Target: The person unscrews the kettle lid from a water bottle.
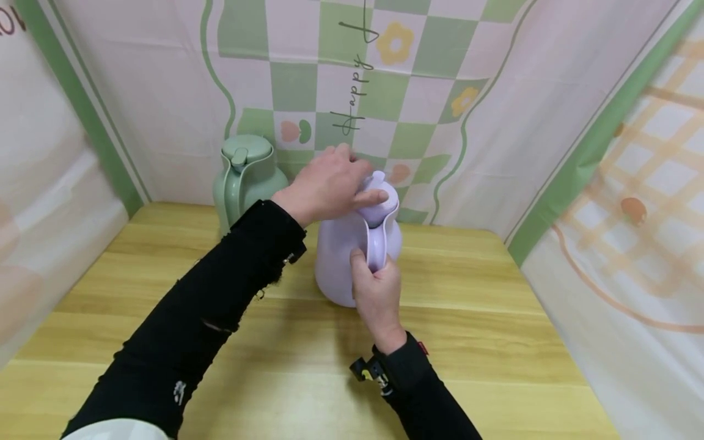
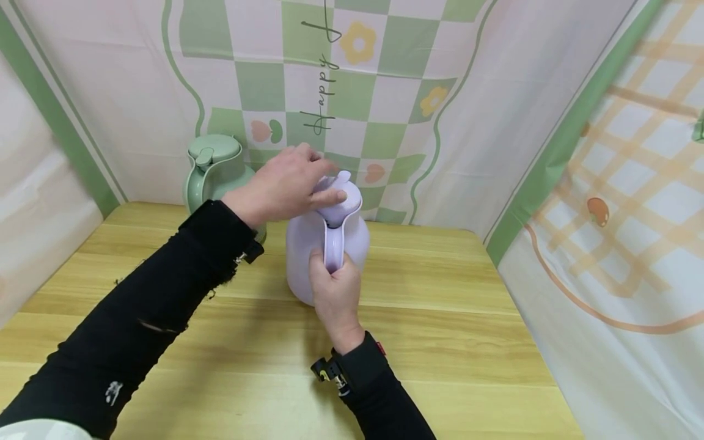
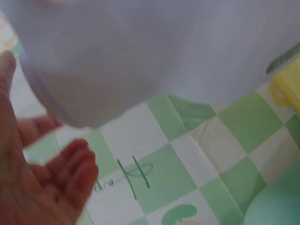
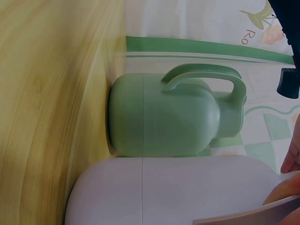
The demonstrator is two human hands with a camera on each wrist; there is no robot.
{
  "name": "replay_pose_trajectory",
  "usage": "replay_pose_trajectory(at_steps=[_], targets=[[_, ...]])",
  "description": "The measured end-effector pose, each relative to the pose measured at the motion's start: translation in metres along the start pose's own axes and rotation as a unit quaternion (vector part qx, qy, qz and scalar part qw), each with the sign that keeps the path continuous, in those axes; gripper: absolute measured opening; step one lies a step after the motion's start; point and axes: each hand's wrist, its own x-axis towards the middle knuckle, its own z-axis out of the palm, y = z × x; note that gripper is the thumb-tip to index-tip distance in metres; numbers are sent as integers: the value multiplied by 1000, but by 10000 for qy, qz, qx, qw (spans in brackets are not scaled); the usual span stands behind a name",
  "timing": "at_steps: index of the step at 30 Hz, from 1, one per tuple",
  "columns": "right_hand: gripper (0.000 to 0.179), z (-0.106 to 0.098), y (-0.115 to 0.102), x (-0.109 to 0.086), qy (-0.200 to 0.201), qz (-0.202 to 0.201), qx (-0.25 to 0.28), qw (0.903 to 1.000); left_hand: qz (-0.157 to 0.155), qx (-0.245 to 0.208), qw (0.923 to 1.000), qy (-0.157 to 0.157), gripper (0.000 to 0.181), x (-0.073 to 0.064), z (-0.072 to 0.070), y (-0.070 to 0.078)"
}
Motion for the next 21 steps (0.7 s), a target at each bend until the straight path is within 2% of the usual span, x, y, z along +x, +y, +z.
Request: replay_pose_trajectory(at_steps=[4, 7, 12, 21], targets=[[40, 0, 0, -1, -72, -11, 49, 10000, 586, -671, 9950, -443, 57, 2, -6, -8], [40, 0, 0, -1, -140, -19, 99, 9999, 779, -828, 9893, -912, 59, 2, -9, -8], [39, 0, 1, -1, -147, 2, 115, 9998, 840, -588, 9859, -1321, 57, 5, -9, -6], [39, 1, 2, 0, -99, -50, 112, 9999, 705, -329, 9868, -1420, 56, 5, -10, -2]])
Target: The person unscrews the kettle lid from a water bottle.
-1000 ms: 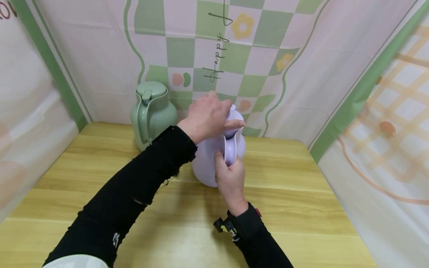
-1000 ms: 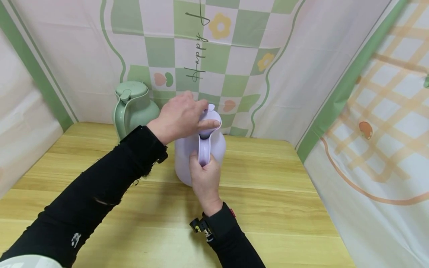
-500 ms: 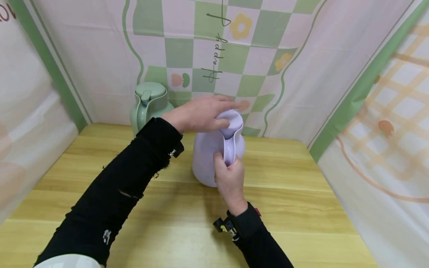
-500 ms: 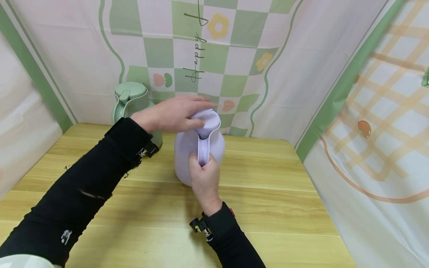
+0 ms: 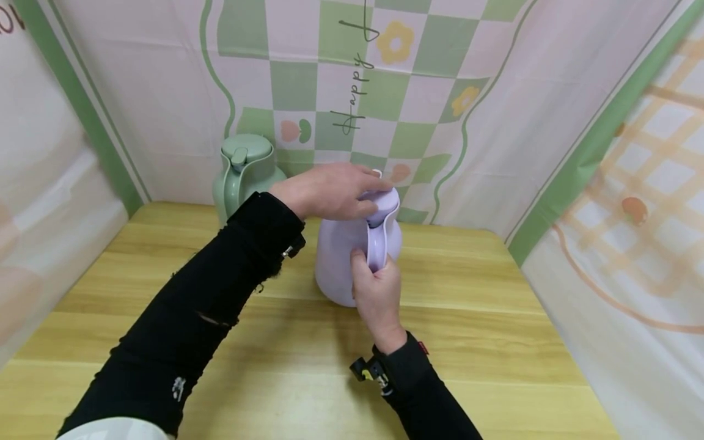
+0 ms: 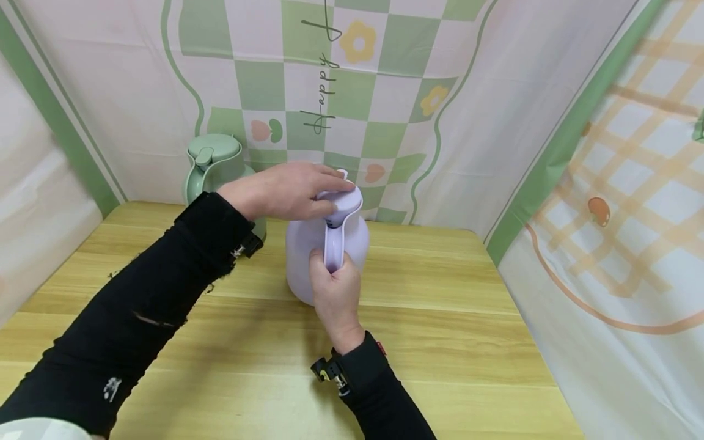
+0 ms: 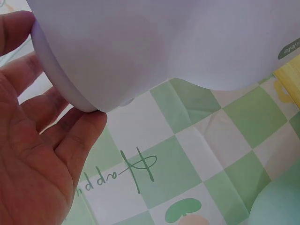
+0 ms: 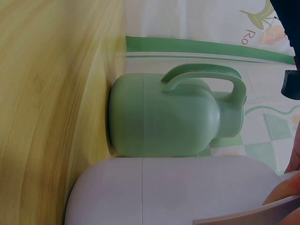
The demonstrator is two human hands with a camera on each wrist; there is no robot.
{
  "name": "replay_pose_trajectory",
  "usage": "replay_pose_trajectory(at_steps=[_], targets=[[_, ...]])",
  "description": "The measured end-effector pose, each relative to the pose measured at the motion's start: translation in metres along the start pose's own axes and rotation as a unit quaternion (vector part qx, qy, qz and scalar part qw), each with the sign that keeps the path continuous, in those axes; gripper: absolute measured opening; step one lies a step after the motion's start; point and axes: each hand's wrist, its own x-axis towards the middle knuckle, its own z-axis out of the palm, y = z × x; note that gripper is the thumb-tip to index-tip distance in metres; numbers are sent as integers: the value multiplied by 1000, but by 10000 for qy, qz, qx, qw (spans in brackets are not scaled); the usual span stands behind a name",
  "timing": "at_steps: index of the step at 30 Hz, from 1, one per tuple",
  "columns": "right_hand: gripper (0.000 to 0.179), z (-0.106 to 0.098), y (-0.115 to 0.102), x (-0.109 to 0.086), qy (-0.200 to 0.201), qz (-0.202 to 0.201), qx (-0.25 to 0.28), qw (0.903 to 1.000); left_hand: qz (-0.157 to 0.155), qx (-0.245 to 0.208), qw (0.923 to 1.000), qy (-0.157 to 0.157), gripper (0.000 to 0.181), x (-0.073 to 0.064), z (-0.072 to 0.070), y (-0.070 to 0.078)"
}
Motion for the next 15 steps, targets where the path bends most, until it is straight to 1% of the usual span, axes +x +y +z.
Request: replay_pose_trajectory(at_steps=[4, 10, 15], targets=[[38, 0, -1, 0, -22, 22, 8, 10000, -2, 30, 9999, 136, 55, -1, 0, 2], [39, 0, -1, 0, -5, 35, 10, 10000, 54, 302, 9985, 458, 51, 0, 3, 4], [39, 0, 0, 1, -5, 42, -12, 10000, -76, 428, 9966, 702, 49, 1, 6, 6]])
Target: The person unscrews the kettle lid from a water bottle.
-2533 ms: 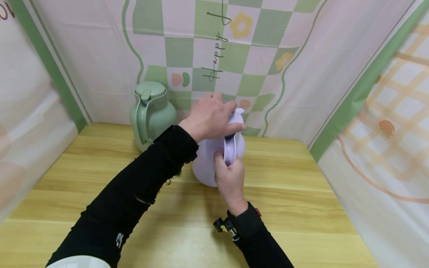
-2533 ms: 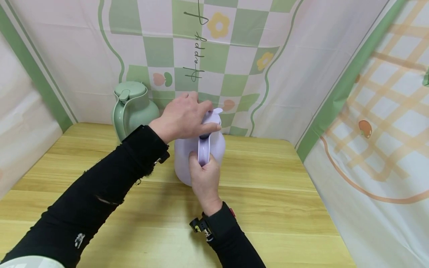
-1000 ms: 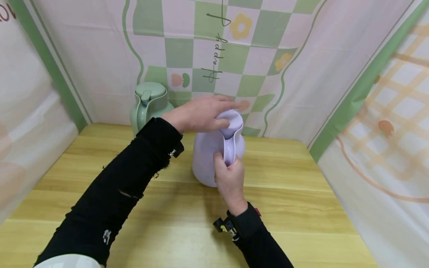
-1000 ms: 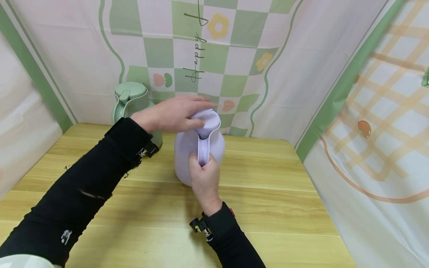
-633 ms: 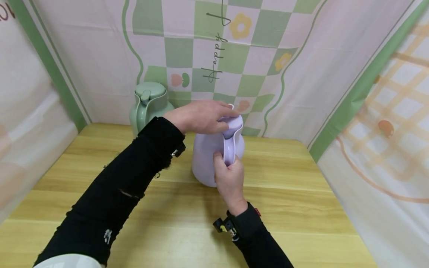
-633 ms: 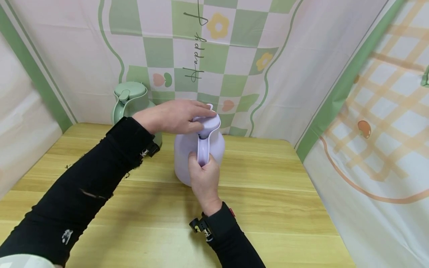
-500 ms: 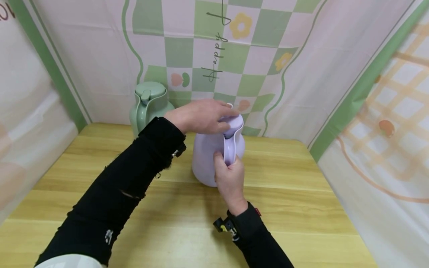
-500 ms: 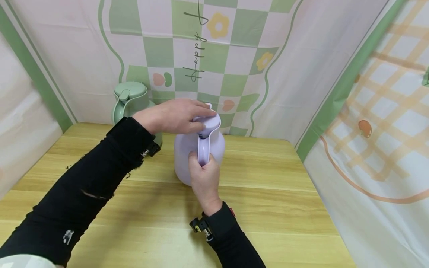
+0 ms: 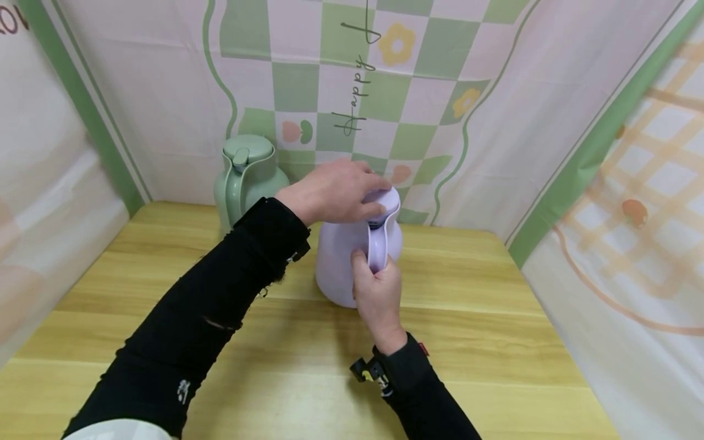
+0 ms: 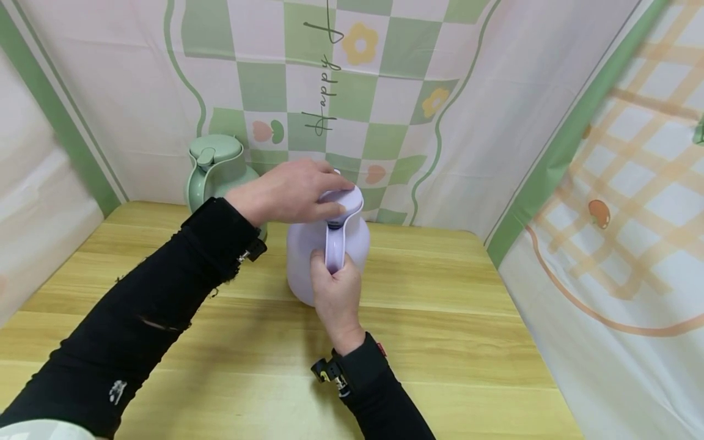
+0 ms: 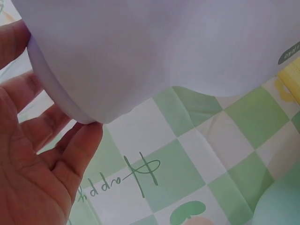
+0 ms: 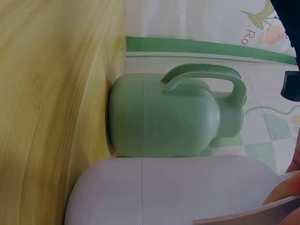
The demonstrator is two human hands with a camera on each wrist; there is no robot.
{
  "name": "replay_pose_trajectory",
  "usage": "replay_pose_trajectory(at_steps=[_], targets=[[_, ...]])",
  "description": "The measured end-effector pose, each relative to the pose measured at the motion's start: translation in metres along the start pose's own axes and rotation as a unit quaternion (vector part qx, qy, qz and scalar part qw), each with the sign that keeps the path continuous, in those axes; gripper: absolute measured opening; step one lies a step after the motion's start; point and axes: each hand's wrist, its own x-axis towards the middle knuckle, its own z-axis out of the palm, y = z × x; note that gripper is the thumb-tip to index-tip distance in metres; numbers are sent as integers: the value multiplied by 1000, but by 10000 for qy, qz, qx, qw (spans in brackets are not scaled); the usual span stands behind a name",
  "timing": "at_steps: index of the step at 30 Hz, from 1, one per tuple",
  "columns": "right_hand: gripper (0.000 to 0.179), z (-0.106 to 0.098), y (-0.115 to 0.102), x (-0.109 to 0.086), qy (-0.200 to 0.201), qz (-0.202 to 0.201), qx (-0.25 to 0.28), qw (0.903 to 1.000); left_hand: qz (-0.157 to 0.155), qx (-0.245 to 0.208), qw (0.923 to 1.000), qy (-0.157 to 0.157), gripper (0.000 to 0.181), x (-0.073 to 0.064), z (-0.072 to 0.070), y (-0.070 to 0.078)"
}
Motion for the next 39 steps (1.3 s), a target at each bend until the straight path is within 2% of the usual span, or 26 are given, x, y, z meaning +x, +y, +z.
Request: replay_pose_trajectory(at_steps=[13, 21, 30, 39], targets=[[41, 0, -2, 0, -7, 12, 29, 10000, -457, 289, 9968, 593, 52, 0, 9, 7], [41, 0, -2, 0, -5, 10, 83, 10000, -680, 579, 9937, 674, 59, 2, 12, 11], [44, -1, 1, 0, -102, -87, 33, 9999, -1126, 1110, 9857, 579, 64, 7, 13, 19], [44, -1, 0, 1, -156, -158, 43, 9997, -1459, 1367, 9765, 802, 67, 10, 18, 25]])
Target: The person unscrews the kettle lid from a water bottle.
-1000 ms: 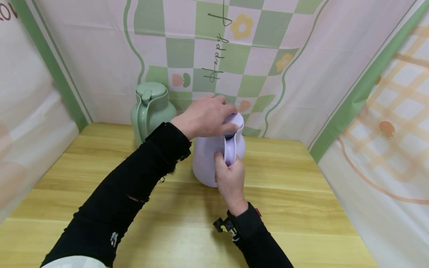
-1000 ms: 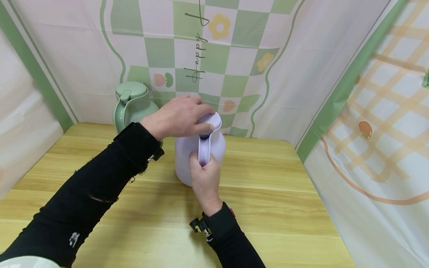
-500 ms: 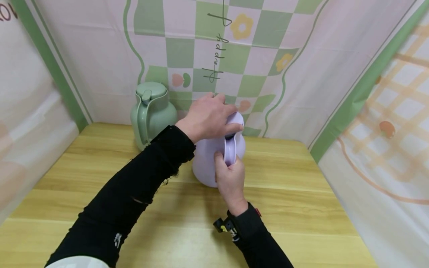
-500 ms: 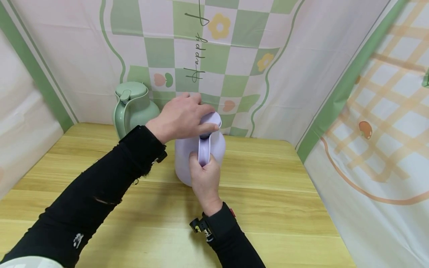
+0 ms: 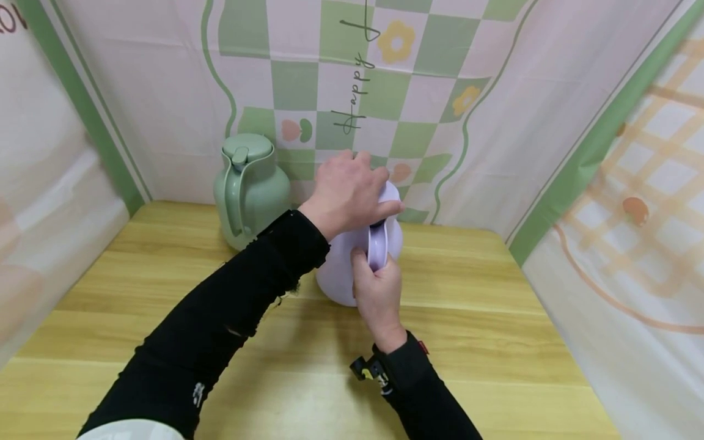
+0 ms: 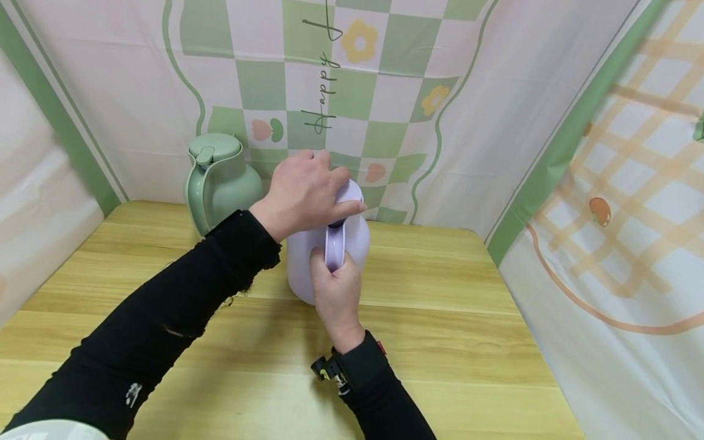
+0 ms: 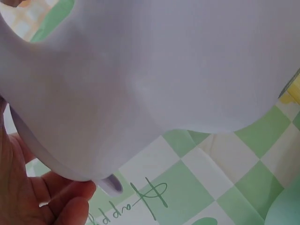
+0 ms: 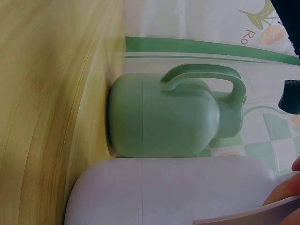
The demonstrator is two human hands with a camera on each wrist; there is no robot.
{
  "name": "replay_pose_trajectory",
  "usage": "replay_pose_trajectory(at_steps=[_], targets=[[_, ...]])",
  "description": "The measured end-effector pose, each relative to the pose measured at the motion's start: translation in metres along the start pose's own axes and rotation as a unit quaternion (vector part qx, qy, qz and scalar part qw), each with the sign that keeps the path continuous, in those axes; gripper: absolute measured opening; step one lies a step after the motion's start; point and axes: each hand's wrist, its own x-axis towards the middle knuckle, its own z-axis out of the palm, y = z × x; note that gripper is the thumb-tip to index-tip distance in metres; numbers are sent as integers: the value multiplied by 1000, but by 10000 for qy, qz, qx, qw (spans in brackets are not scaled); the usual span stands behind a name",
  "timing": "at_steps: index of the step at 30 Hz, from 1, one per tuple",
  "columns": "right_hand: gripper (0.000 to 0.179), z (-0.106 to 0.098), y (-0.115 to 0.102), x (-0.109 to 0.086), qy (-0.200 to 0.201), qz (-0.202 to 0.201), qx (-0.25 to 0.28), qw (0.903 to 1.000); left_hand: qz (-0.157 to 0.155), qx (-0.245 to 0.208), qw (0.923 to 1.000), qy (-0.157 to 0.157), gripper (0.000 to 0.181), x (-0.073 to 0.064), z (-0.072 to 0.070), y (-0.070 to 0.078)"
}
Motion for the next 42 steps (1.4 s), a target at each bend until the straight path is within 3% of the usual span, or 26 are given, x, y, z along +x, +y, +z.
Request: replay_pose_trajectory(at_steps=[5, 10, 15, 18, 20, 22, 26, 31, 42], targets=[[43, -1, 1, -1, -36, -4, -31, 10000, -33, 63, 9999, 102, 67, -1, -1, 3], [43, -2, 1, -2, -28, -13, -61, 10000, 0, -40, 10000, -52, 68, -4, -4, 2], [42, -1, 0, -2, 51, -56, -58, 10000, 172, -189, 9993, -282, 71, -5, -9, -4], [42, 0, 1, -2, 91, -124, -71, 9999, 426, -480, 9974, -339, 66, -5, -13, -12], [42, 0, 1, -2, 105, -133, -84, 9998, 704, -1000, 9916, -410, 60, -3, -15, -19], [42, 1, 0, -2, 112, -108, -81, 9998, 962, -1583, 9807, -618, 54, -2, -15, -26], [41, 1, -1, -2, 143, -48, -68, 9999, 1257, -2193, 9600, -1206, 62, 2, -14, -36], [40, 2, -1, -1, 184, -1, -94, 9998, 1405, -1945, 9585, -1541, 68, 5, -11, -36], [40, 1, -2, 0, 190, 116, -39, 9997, 1242, -1755, 9618, -1694, 62, 8, -11, -34]])
